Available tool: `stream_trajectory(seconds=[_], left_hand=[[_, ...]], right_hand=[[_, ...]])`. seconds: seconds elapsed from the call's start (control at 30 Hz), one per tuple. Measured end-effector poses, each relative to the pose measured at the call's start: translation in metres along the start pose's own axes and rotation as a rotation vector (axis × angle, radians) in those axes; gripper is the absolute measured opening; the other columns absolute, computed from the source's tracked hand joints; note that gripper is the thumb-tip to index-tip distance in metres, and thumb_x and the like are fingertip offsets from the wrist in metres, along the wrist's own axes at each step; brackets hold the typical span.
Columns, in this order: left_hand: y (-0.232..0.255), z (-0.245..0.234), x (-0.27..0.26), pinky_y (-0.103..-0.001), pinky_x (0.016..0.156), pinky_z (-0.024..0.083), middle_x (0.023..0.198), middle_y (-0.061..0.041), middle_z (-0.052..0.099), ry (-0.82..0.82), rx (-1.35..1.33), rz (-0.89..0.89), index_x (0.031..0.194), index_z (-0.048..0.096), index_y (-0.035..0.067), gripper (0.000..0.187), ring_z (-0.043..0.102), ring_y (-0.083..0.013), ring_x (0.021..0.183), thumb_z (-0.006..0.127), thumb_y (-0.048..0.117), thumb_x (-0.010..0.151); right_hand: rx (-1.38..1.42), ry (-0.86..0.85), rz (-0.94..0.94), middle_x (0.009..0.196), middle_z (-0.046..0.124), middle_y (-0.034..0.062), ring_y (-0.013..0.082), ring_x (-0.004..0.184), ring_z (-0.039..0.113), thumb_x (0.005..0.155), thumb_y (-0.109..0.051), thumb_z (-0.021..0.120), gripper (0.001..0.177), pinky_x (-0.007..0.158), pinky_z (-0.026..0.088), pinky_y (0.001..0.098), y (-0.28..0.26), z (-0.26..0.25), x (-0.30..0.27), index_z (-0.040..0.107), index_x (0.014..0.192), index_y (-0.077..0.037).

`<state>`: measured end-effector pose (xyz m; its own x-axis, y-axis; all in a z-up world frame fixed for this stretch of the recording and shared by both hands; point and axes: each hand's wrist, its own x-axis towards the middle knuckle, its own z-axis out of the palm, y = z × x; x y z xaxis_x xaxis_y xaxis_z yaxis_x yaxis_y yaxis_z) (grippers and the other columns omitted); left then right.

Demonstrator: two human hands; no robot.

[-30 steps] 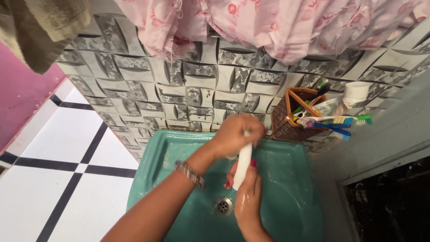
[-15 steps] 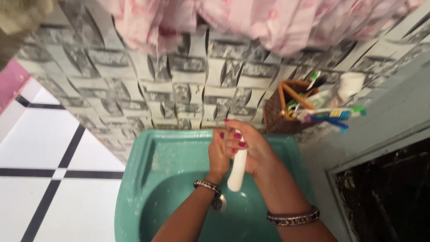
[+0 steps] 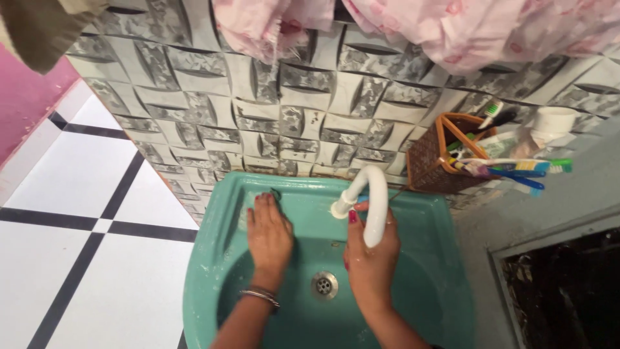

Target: The person scrubs a teal bathroom sink with a green scouring pad, repeatedly rinsing the pad under running water and wiping the basin, faucet, and surrounding surfaces. The person also rinses their hands and the pad multiple times during the process.

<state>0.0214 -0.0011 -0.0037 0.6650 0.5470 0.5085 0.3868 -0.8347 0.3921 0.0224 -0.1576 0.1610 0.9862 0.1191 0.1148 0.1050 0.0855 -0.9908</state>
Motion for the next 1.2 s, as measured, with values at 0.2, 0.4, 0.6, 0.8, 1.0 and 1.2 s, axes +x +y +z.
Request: stream_trajectory(seconds=[0.2, 0.4, 0.6, 0.8, 1.0, 1.2], left_hand=[[0.068, 0.021, -0.018, -0.048, 0.123, 0.017, 0.159, -0.026, 0.037, -0.208, -0.077, 0.13, 0.148, 0.037, -0.01, 0.07, 0.029, -0.0376, 0.149, 0.053, 0.026, 0.09], [0.005, -0.003, -0.009, -0.048, 0.122, 0.02, 0.157, -0.024, 0.039, -0.216, -0.06, 0.216, 0.149, 0.038, -0.009, 0.069, 0.033, -0.0338, 0.148, 0.053, 0.028, 0.094], [-0.025, -0.034, -0.026, -0.042, 0.12, 0.034, 0.151, -0.022, 0.048, -0.076, 0.175, 0.137, 0.145, 0.045, -0.007, 0.058, 0.048, -0.0331, 0.14, 0.053, 0.011, 0.09], [-0.049, -0.078, -0.022, -0.038, 0.1, 0.05, 0.13, -0.012, 0.067, -0.233, -0.044, 0.095, 0.123, 0.067, 0.004, 0.041, 0.065, -0.0292, 0.119, 0.057, -0.002, 0.084], [-0.052, -0.068, 0.032, -0.041, 0.096, 0.053, 0.123, -0.014, 0.07, -0.057, -0.158, -0.08, 0.121, 0.068, 0.004, 0.048, 0.066, -0.0342, 0.111, 0.055, -0.011, 0.077], [0.001, -0.01, 0.046, -0.04, 0.104, 0.05, 0.15, -0.029, 0.048, 0.055, -0.307, 0.009, 0.145, 0.047, -0.009, 0.06, 0.054, -0.0383, 0.132, 0.055, -0.009, 0.086]], right_hand=[[-0.184, -0.02, -0.32, 0.088, 0.063, -0.0023, 0.0029, 0.075, 0.058, 0.094, -0.004, 0.068, 0.016, 0.061, 0.048, 0.0209, 0.078, -0.023, -0.011, 0.063, 0.109, -0.002], [-0.714, -0.256, 0.027, 0.089, 0.077, 0.0062, 0.0189, 0.088, 0.076, 0.094, -0.016, 0.06, 0.025, 0.079, 0.057, 0.0329, 0.118, -0.023, -0.013, 0.068, 0.116, -0.006], [-1.124, -0.663, -0.465, 0.147, 0.049, 0.0142, 0.0326, 0.143, 0.037, 0.09, -0.025, 0.066, 0.053, 0.114, 0.034, 0.0434, 0.105, 0.005, 0.021, 0.053, 0.137, -0.003], [-1.476, -0.982, -0.429, 0.173, 0.01, 0.0083, 0.0314, 0.154, 0.009, 0.093, -0.025, 0.062, 0.085, 0.124, 0.012, 0.0475, 0.102, 0.018, 0.042, 0.017, 0.164, -0.019], [-1.584, -1.057, -0.368, 0.17, -0.004, 0.0038, 0.0321, 0.156, -0.006, 0.098, -0.015, 0.056, 0.083, 0.126, -0.001, 0.0522, 0.105, 0.024, 0.05, 0.005, 0.162, -0.026], [-1.484, -1.03, -0.355, 0.17, 0.001, 0.0042, 0.0322, 0.156, -0.005, 0.096, -0.012, 0.057, 0.082, 0.125, 0.001, 0.0511, 0.122, 0.017, 0.058, 0.015, 0.165, -0.027]])
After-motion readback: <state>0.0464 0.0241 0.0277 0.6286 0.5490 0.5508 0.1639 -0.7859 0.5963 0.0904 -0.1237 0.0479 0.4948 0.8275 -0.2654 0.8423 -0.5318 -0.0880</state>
